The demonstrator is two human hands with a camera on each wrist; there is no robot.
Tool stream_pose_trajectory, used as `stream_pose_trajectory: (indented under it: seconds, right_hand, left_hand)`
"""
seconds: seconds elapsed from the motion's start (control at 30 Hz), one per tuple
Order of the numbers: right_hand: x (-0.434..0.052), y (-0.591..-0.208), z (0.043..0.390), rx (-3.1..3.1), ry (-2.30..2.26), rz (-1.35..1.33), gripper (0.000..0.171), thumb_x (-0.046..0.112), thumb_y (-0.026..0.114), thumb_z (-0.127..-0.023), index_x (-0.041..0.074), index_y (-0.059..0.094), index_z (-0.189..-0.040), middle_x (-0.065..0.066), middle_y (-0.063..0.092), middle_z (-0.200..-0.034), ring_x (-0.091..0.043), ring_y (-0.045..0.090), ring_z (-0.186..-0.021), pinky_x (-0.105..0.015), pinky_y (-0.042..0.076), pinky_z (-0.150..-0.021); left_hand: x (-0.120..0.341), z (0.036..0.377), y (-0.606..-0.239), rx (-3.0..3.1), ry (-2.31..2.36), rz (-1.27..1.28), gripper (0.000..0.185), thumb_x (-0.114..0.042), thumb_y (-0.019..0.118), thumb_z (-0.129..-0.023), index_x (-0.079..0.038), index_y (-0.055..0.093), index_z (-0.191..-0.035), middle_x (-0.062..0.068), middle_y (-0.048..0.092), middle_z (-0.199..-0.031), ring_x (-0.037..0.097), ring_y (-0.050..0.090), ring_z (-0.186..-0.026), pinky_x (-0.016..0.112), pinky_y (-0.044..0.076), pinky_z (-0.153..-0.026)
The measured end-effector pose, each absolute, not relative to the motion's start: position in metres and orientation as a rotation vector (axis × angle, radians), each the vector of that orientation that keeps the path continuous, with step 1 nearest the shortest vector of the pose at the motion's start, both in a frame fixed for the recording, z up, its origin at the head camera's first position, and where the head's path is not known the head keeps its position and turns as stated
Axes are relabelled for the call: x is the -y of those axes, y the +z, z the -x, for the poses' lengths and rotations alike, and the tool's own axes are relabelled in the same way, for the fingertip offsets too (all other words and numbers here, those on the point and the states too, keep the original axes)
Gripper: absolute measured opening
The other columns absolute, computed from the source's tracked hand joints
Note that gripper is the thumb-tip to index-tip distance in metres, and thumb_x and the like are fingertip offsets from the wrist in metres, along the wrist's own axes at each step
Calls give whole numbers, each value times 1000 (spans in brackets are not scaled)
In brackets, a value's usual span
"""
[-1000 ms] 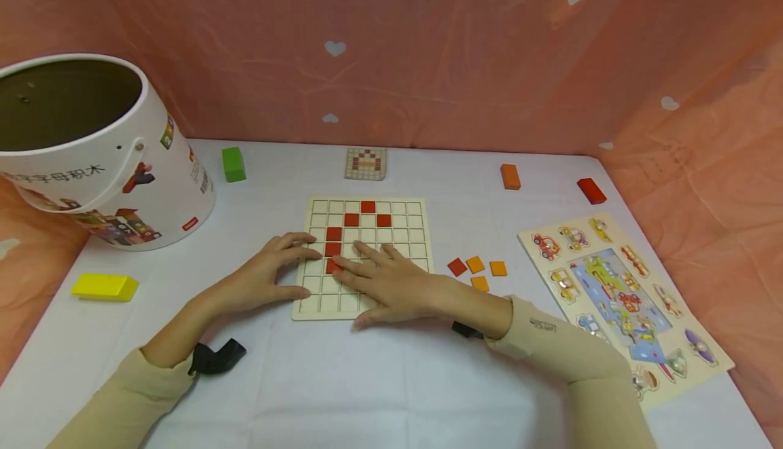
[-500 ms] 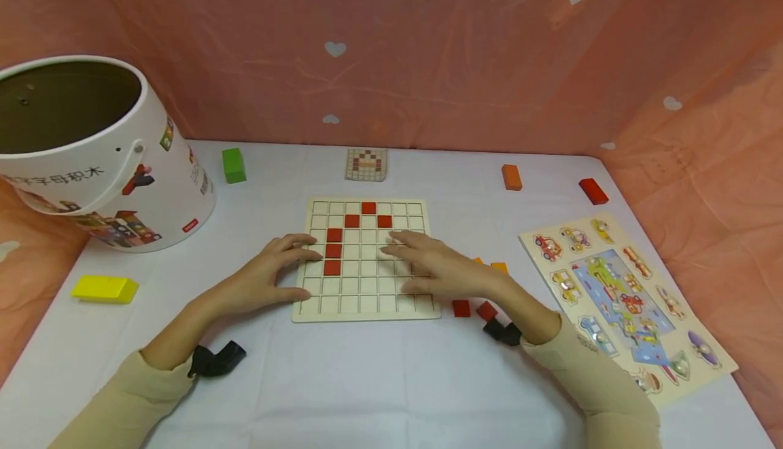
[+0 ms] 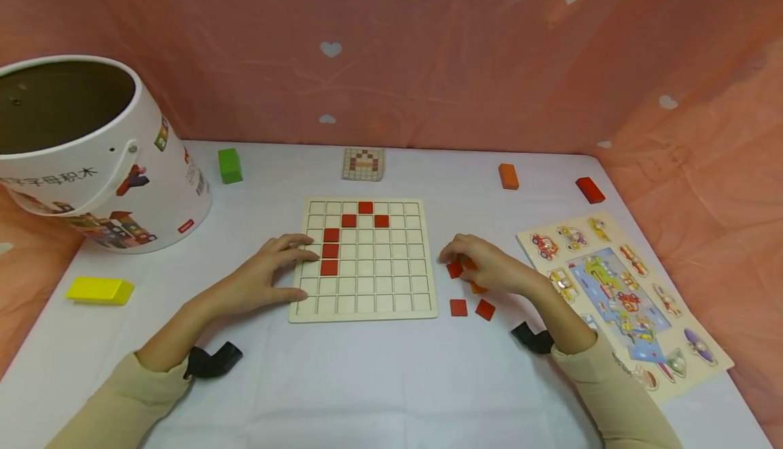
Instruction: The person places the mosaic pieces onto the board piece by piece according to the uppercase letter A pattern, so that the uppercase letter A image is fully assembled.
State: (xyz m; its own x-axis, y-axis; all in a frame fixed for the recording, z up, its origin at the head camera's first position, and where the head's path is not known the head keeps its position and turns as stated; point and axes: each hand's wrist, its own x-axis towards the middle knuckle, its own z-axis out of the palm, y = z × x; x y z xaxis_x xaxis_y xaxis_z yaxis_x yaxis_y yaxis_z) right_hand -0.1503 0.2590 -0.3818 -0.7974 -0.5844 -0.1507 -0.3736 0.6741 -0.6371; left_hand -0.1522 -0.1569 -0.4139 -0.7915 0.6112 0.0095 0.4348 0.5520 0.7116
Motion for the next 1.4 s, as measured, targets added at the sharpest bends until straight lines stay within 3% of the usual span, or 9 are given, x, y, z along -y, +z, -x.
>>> stream_pose_trajectory:
  seconds: [0.3, 0.67, 0.9, 1.2, 1.4]
  right_hand:
    - [-255, -377, 154, -2590, -816, 734, 23, -14, 64, -88, 3, 69, -103, -2, 67, -98, -21, 60, -92, -37, 53, -85]
    - [-211, -363, 200, -2515, -995, 812, 29, -18, 53, -84, -5, 68, -106, -10, 68, -99, -25, 58, -91, -36, 50, -84]
    - [-183, -368, 221, -2495, -948, 812, 29, -18, 55, -84, -2, 70, -103, -10, 65, -95, -23, 53, -86, -31, 46, -76]
    - [-174, -370, 217, -2623, -818, 815, 23, -14, 63, -83, 0, 71, -99, -8, 63, -89, -23, 54, -85, -31, 47, -77]
    - [-175, -367, 212, -2679, -708, 861, 27, -9, 66, -86, -2, 74, -110, -10, 65, -95, -23, 57, -86, -33, 49, -77]
  left_hand:
    - [156, 152, -415, -2556, 1076, -894, 55, -28, 83, -83, -11, 62, -130, 12, 40, -150, 37, 30, -139, 62, 29, -108]
    - [157, 152, -413, -2548, 1071, -874, 55, -29, 82, -83, -11, 62, -131, 12, 39, -151, 38, 28, -140, 62, 28, -108]
    - [157, 152, -414, -2544, 1084, -874, 54, -30, 82, -83, -11, 62, -130, 12, 39, -150, 38, 28, -140, 63, 27, -108]
    - [156, 152, -415, -2548, 1075, -866, 56, -28, 83, -82, -11, 62, -131, 10, 38, -151, 36, 28, -140, 62, 28, -109]
    - [156, 152, -416, -2551, 1075, -876, 55, -29, 83, -82, -11, 62, -130, 11, 39, -151, 37, 29, -140, 63, 28, -108]
